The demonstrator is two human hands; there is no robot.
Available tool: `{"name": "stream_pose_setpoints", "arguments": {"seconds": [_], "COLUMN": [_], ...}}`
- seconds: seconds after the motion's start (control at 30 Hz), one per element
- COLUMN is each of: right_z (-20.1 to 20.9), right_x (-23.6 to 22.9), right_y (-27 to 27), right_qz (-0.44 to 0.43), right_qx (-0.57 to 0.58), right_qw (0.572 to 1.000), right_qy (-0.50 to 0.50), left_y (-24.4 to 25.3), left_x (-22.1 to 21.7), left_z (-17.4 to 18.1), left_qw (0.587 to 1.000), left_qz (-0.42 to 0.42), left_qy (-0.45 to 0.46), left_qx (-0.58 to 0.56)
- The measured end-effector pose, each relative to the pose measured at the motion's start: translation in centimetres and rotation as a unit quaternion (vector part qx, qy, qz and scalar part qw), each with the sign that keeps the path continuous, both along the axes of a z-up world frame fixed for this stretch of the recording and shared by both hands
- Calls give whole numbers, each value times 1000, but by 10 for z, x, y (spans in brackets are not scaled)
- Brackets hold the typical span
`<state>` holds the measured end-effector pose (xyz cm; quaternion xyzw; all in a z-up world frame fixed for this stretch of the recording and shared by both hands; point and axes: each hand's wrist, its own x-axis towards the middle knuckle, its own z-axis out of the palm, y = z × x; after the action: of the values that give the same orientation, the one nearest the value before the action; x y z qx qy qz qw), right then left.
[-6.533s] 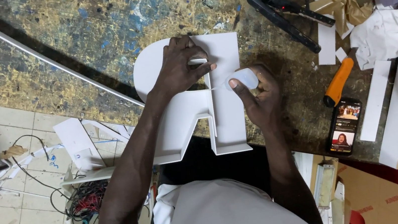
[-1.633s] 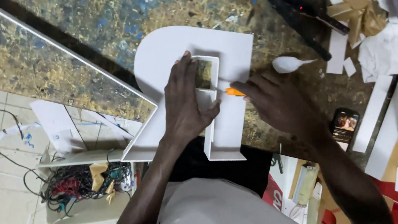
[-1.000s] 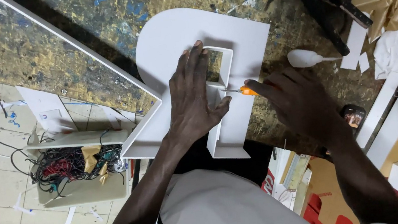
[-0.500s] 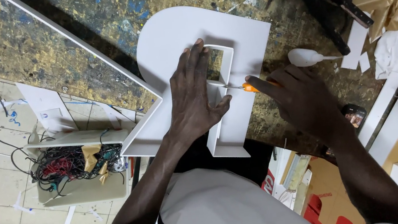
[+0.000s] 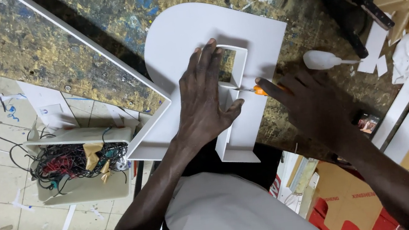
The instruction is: The person assembles a large white letter R on a workbench. They apply glue from a bottle to the edges of the letter and press the pieces together. A hot glue gun is used to secure the joints, and a utility knife is used to trim excess material from the edges.
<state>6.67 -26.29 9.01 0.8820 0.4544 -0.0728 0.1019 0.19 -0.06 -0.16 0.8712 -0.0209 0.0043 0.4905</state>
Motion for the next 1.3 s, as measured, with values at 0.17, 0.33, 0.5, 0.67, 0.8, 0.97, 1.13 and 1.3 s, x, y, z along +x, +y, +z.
{"name": "stream_pose_setpoints", "arguments": {"seconds": [0.17, 0.33, 0.5, 0.67, 0.8, 0.97, 1.13, 1.3], "right_z": [-24, -26, -24, -27, -28, -26, -43, -58], "right_x": [-6, -7, -6, -1, 0, 4, 3, -3], "right_y": [-10, -6, -1, 2, 7, 16, 3, -3], "right_qz": [-7, -19, -23, -34, -40, -23, -31, -46], "right_qx": [45, 69, 78, 90, 101, 75, 59, 55], "right_qw": [999, 997, 997, 995, 990, 995, 995, 992], "right_qy": [-20, -27, -10, 40, 86, 62, 77, 101], "left_y": [-1, -1, -1, 0, 0, 0, 0, 0], "left_x": [-3, -4, -3, -4, -3, -3, -3, -4], "left_z": [-2, -3, -1, 0, -1, -1, -2, -3], "left_qw": [1000, 1000, 1000, 1000, 1000, 1000, 1000, 1000], "left_qz": [1, -1, -4, -8, -9, -10, -12, -9], "left_qy": [-5, -7, -4, -3, -1, 1, -1, -12], "left_qx": [2, 7, 0, 5, 7, 10, 8, 14]}}
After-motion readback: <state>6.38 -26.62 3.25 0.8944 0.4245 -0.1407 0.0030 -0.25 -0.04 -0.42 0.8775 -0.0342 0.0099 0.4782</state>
